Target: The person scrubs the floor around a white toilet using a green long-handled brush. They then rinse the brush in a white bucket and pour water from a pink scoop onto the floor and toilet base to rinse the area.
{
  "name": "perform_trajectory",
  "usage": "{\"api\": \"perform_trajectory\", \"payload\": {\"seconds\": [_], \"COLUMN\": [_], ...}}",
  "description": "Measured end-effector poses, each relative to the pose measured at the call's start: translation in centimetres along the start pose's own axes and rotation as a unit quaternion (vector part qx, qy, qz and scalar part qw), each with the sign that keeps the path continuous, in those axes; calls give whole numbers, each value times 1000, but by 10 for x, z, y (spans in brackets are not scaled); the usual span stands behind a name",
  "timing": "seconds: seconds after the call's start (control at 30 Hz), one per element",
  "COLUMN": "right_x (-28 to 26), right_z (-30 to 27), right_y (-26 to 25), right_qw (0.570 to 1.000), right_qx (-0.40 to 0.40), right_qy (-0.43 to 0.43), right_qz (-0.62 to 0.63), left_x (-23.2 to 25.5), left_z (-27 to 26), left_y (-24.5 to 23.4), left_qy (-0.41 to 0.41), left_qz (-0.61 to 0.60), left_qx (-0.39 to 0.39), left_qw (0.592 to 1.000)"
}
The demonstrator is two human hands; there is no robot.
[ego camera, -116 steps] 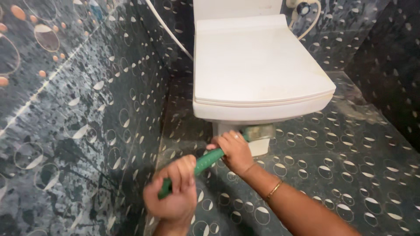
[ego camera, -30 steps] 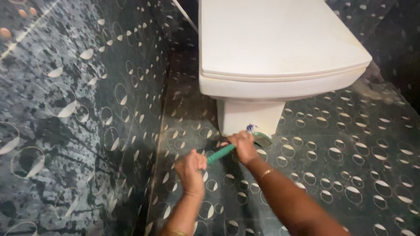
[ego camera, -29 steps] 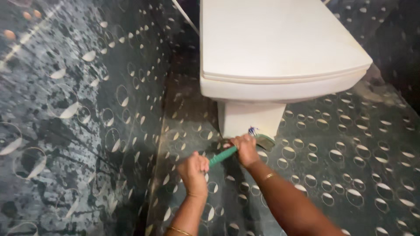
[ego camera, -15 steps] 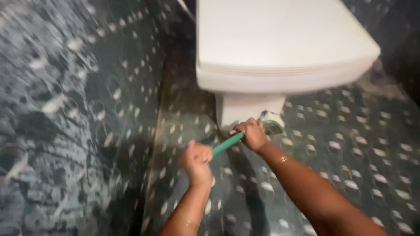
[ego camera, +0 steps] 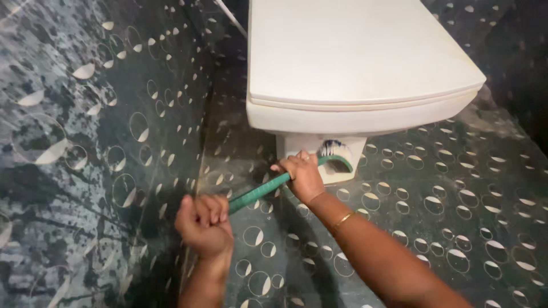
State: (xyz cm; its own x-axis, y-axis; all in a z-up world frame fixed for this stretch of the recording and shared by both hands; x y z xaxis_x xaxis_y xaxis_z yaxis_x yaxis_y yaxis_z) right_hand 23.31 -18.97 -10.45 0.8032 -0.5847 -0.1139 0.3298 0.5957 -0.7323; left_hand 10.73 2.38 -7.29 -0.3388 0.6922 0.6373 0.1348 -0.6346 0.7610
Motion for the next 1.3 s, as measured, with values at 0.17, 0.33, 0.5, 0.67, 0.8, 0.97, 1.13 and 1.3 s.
{"api": "perform_trajectory", "payload": {"seconds": [0.17,0.33,0.5,0.67,0.8,0.97,1.13,1.3], "right_x": [-1,-38,-60,-43,-72,-86,-38,-17], "right_z": [-51,-1,28,-21,-5,32,6,-50], "right_y": [44,6,29,83,65,10,54,76], "right_qw": [972,982,980,909,967,998,988,969], "right_qx": [-174,-101,-141,-265,-194,-26,-110,-144], "right_qy": [131,144,131,275,117,-16,-25,-27], "right_qz": [83,71,53,166,113,46,104,196], "left_x": [-46,37,85,26,63,98,32,-6], "left_z": [-23,-53,-58,-35,-71,-95,-66,-58], "left_y": [-12,23,6,-22,-1,-19,-32,-15], "left_qy": [-80,107,194,-2,194,192,70,-31], "left_qz": [121,95,54,233,368,6,122,213], "left_qx": [122,-50,-116,122,38,-112,37,65], "left_qw": [982,989,973,965,909,975,989,974]}}
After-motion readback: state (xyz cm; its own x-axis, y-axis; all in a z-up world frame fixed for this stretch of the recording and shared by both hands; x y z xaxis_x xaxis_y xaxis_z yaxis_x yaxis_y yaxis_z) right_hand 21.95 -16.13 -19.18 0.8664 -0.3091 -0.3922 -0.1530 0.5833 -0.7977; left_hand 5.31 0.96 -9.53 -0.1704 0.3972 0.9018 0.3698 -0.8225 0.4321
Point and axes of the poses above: each hand's wrist, its own z-axis towards the middle knuckle, its own y-axis out of the palm, x = y × z, the point moved 7 cm from there along z, towards the middle knuckle, and after that the axes turned 15 degrees about -y, right-handed, at the moved point
